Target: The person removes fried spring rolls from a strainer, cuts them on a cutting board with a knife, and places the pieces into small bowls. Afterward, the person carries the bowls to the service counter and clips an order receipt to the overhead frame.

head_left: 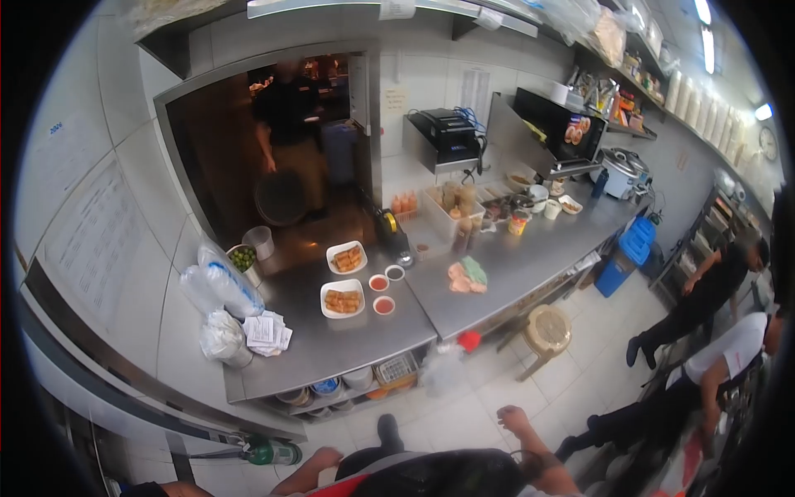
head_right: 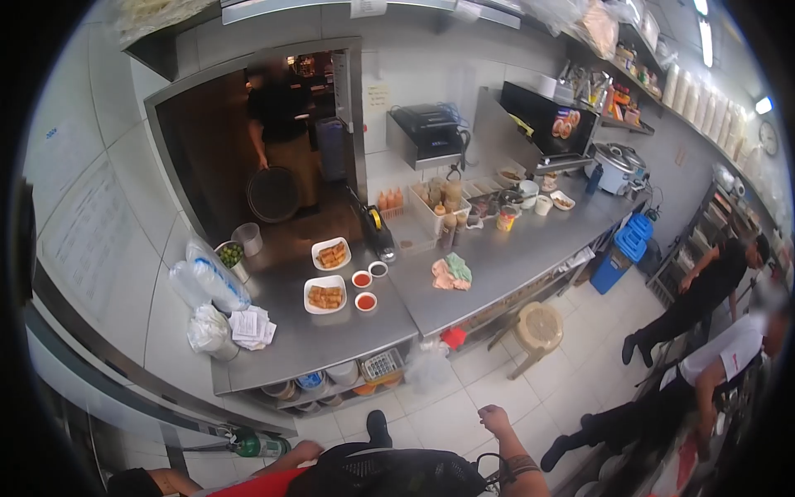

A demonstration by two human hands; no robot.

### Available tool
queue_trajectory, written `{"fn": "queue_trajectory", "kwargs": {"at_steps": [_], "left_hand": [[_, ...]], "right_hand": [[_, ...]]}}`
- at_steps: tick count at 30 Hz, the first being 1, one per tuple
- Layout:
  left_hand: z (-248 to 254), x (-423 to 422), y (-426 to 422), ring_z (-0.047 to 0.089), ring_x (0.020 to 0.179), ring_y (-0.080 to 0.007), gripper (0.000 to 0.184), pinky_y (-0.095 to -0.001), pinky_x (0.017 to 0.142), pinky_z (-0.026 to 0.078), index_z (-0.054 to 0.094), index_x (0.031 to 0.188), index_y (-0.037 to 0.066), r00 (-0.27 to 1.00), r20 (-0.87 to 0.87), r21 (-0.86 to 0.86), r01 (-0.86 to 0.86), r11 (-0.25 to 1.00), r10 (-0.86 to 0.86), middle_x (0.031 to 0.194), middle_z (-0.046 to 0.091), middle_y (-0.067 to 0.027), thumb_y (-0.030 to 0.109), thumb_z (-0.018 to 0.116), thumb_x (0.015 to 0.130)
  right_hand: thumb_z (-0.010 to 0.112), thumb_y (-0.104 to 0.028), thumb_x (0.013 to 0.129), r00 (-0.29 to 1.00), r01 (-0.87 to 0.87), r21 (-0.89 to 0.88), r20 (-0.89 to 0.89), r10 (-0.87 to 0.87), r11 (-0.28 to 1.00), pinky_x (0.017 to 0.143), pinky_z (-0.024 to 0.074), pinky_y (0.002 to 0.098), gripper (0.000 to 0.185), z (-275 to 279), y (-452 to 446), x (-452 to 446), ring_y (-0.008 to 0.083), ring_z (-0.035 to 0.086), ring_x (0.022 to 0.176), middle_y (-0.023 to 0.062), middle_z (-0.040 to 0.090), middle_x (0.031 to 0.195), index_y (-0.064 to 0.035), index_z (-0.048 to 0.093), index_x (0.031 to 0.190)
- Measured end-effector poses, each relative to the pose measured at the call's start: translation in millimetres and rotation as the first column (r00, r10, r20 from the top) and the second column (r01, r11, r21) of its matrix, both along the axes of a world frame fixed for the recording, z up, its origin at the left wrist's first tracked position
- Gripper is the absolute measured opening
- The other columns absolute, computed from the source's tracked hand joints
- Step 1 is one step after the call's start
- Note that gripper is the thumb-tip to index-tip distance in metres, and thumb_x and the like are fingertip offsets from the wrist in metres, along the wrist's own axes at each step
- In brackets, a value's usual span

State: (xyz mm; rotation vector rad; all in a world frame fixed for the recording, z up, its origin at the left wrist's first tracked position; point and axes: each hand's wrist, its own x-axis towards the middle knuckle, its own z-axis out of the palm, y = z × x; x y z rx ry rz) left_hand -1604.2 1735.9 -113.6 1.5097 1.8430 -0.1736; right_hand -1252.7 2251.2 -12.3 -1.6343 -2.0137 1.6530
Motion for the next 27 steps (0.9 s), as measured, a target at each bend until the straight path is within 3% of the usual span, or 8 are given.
{"fn": "queue_trajectory", "kwargs": {"at_steps": [4,8,10,12,14,19,24,27], "left_hand": [[10,-34,109,0.071,0.08,-0.033,0.021,-0.0455,0.075,0.056,0.072,0.095,0.006,0.335,0.602,0.006,-0.91,0.415,0.725,0.087,0.073,-0.016,0.023,0.061,0.091],[8,-81,149,0.072,0.08,-0.0316,0.02,-0.0436,0.075,0.057,0.072,0.092,0.005,0.353,0.611,-0.037,-0.882,0.47,0.709,0.089,0.074,-0.0165,0.022,0.061,0.09],[-14,-104,144,0.073,0.081,-0.0311,0.02,-0.0429,0.075,0.058,0.074,0.092,0.006,0.812,0.32,0.153,-0.552,0.82,0.488,0.088,0.074,-0.0154,0.022,0.062,0.088],[-32,-116,140,0.072,0.08,-0.031,0.019,-0.0432,0.073,0.059,0.075,0.087,0.008,0.991,-0.042,0.104,-0.12,0.987,0.125,0.085,0.074,-0.0138,0.023,0.062,0.086],[-33,-111,125,0.072,0.078,-0.0308,0.022,-0.0436,0.07,0.059,0.075,0.083,0.01,0.972,0.035,-0.079,-0.228,0.97,0.232,0.083,0.073,-0.0133,0.025,0.06,0.086],[-22,-93,123,0.073,0.083,-0.0312,0.023,-0.0464,0.071,0.058,0.076,0.09,0.013,0.703,0.129,-0.478,-0.574,0.665,0.699,0.087,0.074,-0.0138,0.026,0.057,0.087],[-41,-77,150,0.069,0.104,-0.0381,0.033,-0.0515,0.09,0.055,0.077,0.104,0.01,0.941,-0.055,-0.176,-0.338,0.925,0.333,0.111,0.073,-0.0178,0.03,0.054,0.091],[-44,-55,187,0.069,0.096,-0.0406,0.037,-0.0537,0.086,0.055,0.077,0.094,0.007,0.8,-0.115,-0.004,-0.593,0.805,0.589,0.101,0.073,-0.0207,0.029,0.047,0.094]], "right_hand": [[0.065,-0.022,0.092,0.994,-0.103,-0.021,0.025,0.104,0.994,0.069,0.057,0.0372,0.03,7,24,-39,0.025,0.073,0.077,0.0133,0.075,0.09,0.0016,0.073,0.109],[0.054,-0.026,0.097,0.403,-0.904,0.105,0.533,0.744,0.414,0.088,0.0574,0.0445,0.028,-31,36,-36,0.0314,0.071,0.1,0.013,0.074,0.107,-0.0113,0.074,0.111],[0.057,-0.032,0.095,0.237,-0.971,0.143,0.635,0.735,0.189,0.085,0.0573,0.0458,0.031,-66,37,-19,0.0312,0.072,0.1,0.0135,0.075,0.105,-0.0117,0.075,0.108],[0.056,-0.031,0.095,0.497,-0.805,-0.048,0.489,0.717,0.591,0.083,0.0573,0.0449,0.03,-62,48,-25,0.0305,0.072,0.099,0.0133,0.074,0.104,-0.0109,0.074,0.109],[0.056,-0.03,0.095,0.67,-0.597,-0.16,0.441,0.597,0.787,0.081,0.0574,0.0439,0.03,-57,63,-45,0.0299,0.072,0.097,0.0132,0.074,0.104,-0.01,0.074,0.109],[0.056,-0.026,0.096,0.789,-0.466,-0.18,0.36,0.499,0.867,0.077,0.0574,0.0417,0.028,-56,129,-97,0.0282,0.072,0.093,0.0127,0.074,0.102,-0.0079,0.072,0.111],[0.055,-0.023,0.097,0.795,-0.525,-0.181,0.246,0.555,0.832,0.072,0.0574,0.0394,0.027,-58,202,-116,0.0266,0.072,0.088,0.0123,0.074,0.101,-0.0058,0.07,0.112],[0.055,-0.021,0.097,0.755,-0.593,-0.216,0.187,0.629,0.776,0.069,0.0574,0.038,0.027,-62,249,-125,0.0256,0.073,0.086,0.0121,0.073,0.1,-0.0045,0.069,0.113]]}}
